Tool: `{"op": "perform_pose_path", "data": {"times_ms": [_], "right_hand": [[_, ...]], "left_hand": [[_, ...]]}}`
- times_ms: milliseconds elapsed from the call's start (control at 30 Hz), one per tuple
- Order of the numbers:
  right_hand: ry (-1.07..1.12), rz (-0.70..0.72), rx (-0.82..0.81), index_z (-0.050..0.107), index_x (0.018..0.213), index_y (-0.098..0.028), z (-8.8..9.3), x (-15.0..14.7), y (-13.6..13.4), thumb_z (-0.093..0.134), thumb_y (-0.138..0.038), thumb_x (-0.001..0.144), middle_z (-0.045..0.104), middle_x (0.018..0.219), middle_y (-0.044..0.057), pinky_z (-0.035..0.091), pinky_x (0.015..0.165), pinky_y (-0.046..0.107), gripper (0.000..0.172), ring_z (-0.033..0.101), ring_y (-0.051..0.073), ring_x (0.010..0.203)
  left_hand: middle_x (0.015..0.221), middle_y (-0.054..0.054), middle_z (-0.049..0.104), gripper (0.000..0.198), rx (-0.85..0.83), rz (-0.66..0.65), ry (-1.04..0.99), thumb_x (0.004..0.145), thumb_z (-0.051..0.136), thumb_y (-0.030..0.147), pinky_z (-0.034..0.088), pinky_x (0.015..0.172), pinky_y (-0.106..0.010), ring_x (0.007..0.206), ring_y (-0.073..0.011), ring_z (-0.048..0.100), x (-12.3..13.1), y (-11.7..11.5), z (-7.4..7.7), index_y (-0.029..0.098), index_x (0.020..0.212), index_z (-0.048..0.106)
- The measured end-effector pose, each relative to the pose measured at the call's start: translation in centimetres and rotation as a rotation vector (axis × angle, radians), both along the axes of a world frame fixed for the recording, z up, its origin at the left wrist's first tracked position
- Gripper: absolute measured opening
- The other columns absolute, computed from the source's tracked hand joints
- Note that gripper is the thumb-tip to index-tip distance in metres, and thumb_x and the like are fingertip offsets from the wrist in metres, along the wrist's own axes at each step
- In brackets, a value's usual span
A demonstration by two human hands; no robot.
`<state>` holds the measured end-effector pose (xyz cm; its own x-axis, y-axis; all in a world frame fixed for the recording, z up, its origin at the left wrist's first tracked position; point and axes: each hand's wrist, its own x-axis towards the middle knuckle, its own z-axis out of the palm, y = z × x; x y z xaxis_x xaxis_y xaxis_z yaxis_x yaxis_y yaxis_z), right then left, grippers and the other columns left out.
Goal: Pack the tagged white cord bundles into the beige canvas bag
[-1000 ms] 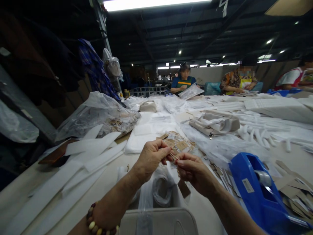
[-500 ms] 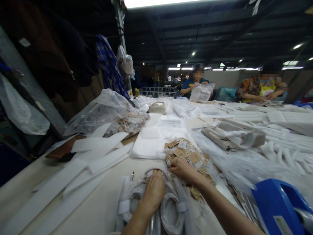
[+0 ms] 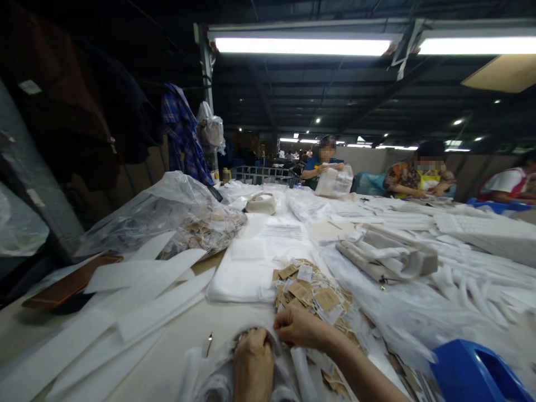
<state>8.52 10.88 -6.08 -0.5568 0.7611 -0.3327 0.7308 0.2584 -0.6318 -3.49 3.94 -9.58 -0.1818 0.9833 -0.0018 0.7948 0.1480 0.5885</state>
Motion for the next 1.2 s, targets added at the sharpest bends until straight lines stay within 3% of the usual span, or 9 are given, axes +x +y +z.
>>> {"op": "perform_pose_path", "data": {"times_ms": [100, 233, 333, 400, 500, 600, 733, 933, 1200], "right_hand": [[-0.120, 0.024, 0.168, 0.070, 0.071, -0.018, 1.3, 0.2, -0.4, 0.055, -0.009, 0.059, 0.060, 0.057, -0.002, 0.039, 0.052, 0.021, 0.021, 0.055, 0.013, 0.057], [-0.287, 0.073, 0.382, 0.071, 0.069, -0.016, 2.8, 0.2, -1.2, 0.055, -0.003, 0.057, 0.070, 0.072, 0.008, 0.043, 0.080, 0.036, 0.024, 0.064, 0.024, 0.077], [-0.376, 0.089, 0.491, 0.072, 0.076, -0.012, 3.3, 0.2, -1.7, 0.054, 0.001, 0.059, 0.071, 0.084, 0.016, 0.038, 0.091, 0.043, 0.027, 0.064, 0.030, 0.090], [-0.420, 0.092, 0.517, 0.072, 0.079, -0.011, 3.8, 0.1, -1.9, 0.055, 0.000, 0.061, 0.071, 0.085, 0.017, 0.041, 0.088, 0.042, 0.027, 0.064, 0.031, 0.091], [-0.463, 0.110, 0.492, 0.073, 0.079, -0.013, 5.3, -0.2, -2.1, 0.067, -0.009, 0.062, 0.072, 0.083, 0.015, 0.048, 0.075, 0.035, 0.018, 0.067, 0.030, 0.085], [-0.485, 0.099, 0.465, 0.073, 0.080, -0.016, 7.0, -1.2, -2.3, 0.079, -0.020, 0.058, 0.072, 0.087, 0.014, 0.049, 0.073, 0.033, 0.023, 0.066, 0.030, 0.087], [-0.433, 0.049, 0.364, 0.073, 0.074, -0.014, 8.1, -2.6, -2.4, 0.082, -0.014, 0.050, 0.072, 0.079, 0.012, 0.049, 0.068, 0.031, 0.025, 0.066, 0.028, 0.079], [-0.123, -0.105, 0.072, 0.070, 0.074, -0.017, 6.9, -1.7, -2.7, 0.075, -0.010, 0.055, 0.056, 0.054, -0.005, 0.038, 0.047, 0.019, 0.021, 0.052, 0.010, 0.052], [0.256, -0.474, -0.080, 0.056, 0.081, -0.014, 4.6, -1.1, -4.9, 0.064, -0.013, 0.062, 0.049, 0.053, -0.008, 0.039, 0.046, 0.019, 0.020, 0.048, 0.007, 0.047]], "left_hand": [[0.084, -0.008, 0.065, 0.035, 0.129, -0.042, 0.201, 0.084, 0.033, 0.003, 0.036, 0.076, -0.030, 0.089, -0.0232, 0.057, -0.1, -0.5, 0.0, 0.016, 0.080, 0.066], [0.082, -0.008, 0.064, 0.034, 0.176, -0.067, 0.355, 0.083, 0.034, 0.002, 0.036, 0.076, -0.032, 0.089, -0.0246, 0.057, -0.4, -1.2, 1.1, 0.016, 0.077, 0.064], [0.082, -0.007, 0.064, 0.032, 0.134, -0.066, 0.278, 0.083, 0.034, 0.005, 0.036, 0.075, -0.030, 0.089, -0.0233, 0.057, -1.0, -1.3, 1.9, 0.017, 0.076, 0.062], [0.077, -0.004, 0.063, 0.026, 0.080, -0.069, 0.115, 0.082, 0.038, 0.009, 0.036, 0.071, -0.027, 0.083, -0.0204, 0.057, -1.7, -1.1, 2.0, 0.019, 0.071, 0.059], [0.062, 0.000, 0.057, 0.020, 0.042, -0.090, -0.194, 0.077, 0.045, 0.020, 0.034, 0.063, -0.025, 0.068, -0.0186, 0.055, -2.7, -0.6, 1.4, 0.020, 0.058, 0.050], [0.053, 0.002, 0.048, 0.026, 0.084, -0.128, -0.465, 0.071, 0.049, 0.039, 0.031, 0.058, -0.027, 0.058, -0.0183, 0.048, -3.3, -0.1, 0.7, 0.021, 0.052, 0.047], [0.051, 0.004, 0.042, 0.036, 0.064, -0.120, -0.740, 0.063, 0.055, 0.053, 0.030, 0.058, -0.027, 0.054, -0.0151, 0.040, -2.9, -0.2, 0.3, 0.019, 0.052, 0.050], [0.057, 0.002, 0.054, 0.027, 0.069, -0.057, -1.149, 0.060, 0.064, 0.040, 0.034, 0.059, -0.024, 0.057, -0.0123, 0.046, -2.3, -1.8, 1.7, 0.014, 0.062, 0.059], [0.049, 0.003, 0.053, 0.027, 0.093, 0.004, -1.224, 0.059, 0.063, 0.038, 0.030, 0.046, -0.020, 0.047, -0.0094, 0.044, -2.4, -1.5, 0.7, 0.013, 0.070, 0.062]]}}
